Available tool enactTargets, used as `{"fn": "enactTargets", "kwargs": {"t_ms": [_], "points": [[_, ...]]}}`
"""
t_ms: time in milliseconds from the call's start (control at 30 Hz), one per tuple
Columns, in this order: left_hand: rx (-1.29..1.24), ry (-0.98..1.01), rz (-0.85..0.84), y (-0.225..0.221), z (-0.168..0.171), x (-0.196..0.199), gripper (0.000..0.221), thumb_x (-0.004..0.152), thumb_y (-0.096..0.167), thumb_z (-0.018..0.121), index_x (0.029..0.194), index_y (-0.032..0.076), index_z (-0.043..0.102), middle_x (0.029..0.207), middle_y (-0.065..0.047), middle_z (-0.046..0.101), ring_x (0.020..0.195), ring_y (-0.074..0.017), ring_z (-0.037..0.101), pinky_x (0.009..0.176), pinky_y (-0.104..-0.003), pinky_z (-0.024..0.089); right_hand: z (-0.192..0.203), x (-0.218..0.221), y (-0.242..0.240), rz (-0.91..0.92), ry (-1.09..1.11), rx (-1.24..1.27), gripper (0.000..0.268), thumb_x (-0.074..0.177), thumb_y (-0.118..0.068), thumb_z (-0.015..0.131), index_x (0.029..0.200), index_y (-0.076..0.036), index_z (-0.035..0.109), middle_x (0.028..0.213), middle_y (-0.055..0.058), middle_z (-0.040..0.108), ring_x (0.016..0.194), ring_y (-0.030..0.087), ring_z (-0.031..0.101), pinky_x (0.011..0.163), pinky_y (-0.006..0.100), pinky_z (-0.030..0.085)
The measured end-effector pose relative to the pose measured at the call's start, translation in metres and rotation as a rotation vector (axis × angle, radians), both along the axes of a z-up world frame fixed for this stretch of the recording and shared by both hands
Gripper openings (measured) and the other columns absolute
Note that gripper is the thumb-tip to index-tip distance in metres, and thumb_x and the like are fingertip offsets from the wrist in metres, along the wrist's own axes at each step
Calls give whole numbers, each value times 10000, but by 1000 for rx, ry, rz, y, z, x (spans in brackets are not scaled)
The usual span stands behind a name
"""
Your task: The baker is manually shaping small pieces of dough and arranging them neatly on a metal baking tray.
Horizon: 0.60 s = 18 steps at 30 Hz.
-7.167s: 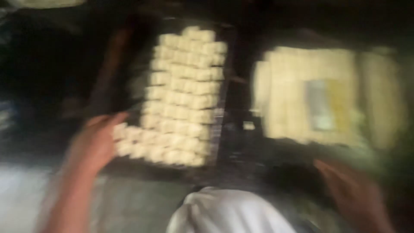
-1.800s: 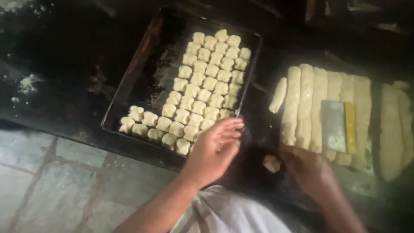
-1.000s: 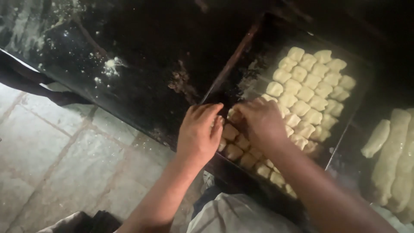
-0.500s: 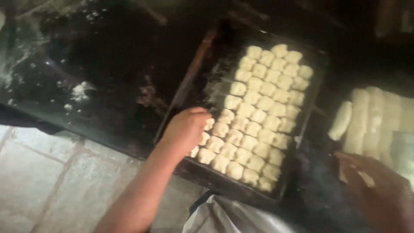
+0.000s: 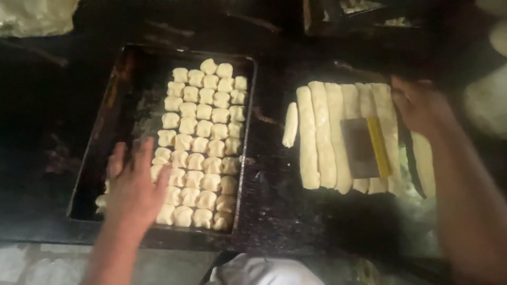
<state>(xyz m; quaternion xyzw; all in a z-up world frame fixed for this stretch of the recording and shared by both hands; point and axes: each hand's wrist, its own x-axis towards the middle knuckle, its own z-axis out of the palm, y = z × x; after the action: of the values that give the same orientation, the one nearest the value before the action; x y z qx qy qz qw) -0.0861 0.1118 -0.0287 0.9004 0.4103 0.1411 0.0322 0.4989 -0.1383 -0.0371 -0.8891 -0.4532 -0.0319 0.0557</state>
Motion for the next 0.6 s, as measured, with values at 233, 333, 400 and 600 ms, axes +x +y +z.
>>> {"fn": "enactTargets", "kwargs": {"t_ms": [233, 333, 400, 600], "points": [[-199, -434, -397, -111, 28, 114, 469, 921, 247, 710, 1327, 53, 579, 1391, -168, 611, 1390, -410, 473, 1165, -514, 373, 45, -35, 32, -215, 411, -101, 562, 988, -377, 627, 1483, -133, 524, 1513, 181, 507, 1317, 403, 516, 1079, 517, 422], [-355, -428, -571, -158, 26, 159, 474, 910, 240, 737, 1319, 61, 578, 1381, -150, 626, 1377, -368, 500, 1156, -488, 401, -29, 7, -75, 116, -106, 48, 568, 930, -405, 759, 1344, -49, 603, 1534, 235, 493, 1347, 408, 505, 1082, 527, 415], [-386, -477, -663, -185, 10, 194, 522, 904, 224, 747, 1353, 47, 549, 1400, -167, 607, 1390, -372, 502, 1183, -494, 394, 8, -63, -130, 122, -31, 132, 533, 856, -305, 793, 1295, -64, 612, 1419, 168, 582, 1289, 337, 581, 1145, 491, 448], [-238, -528, -955, -247, -10, 290, 555, 721, 105, 784, 1259, 108, 646, 1434, -180, 591, 1389, -423, 499, 1158, -516, 393, 47, -140, -271, -191, 573, 180, 580, 768, -220, 806, 1316, -85, 674, 1217, 73, 696, 1118, 237, 724, 945, 401, 571]]}}
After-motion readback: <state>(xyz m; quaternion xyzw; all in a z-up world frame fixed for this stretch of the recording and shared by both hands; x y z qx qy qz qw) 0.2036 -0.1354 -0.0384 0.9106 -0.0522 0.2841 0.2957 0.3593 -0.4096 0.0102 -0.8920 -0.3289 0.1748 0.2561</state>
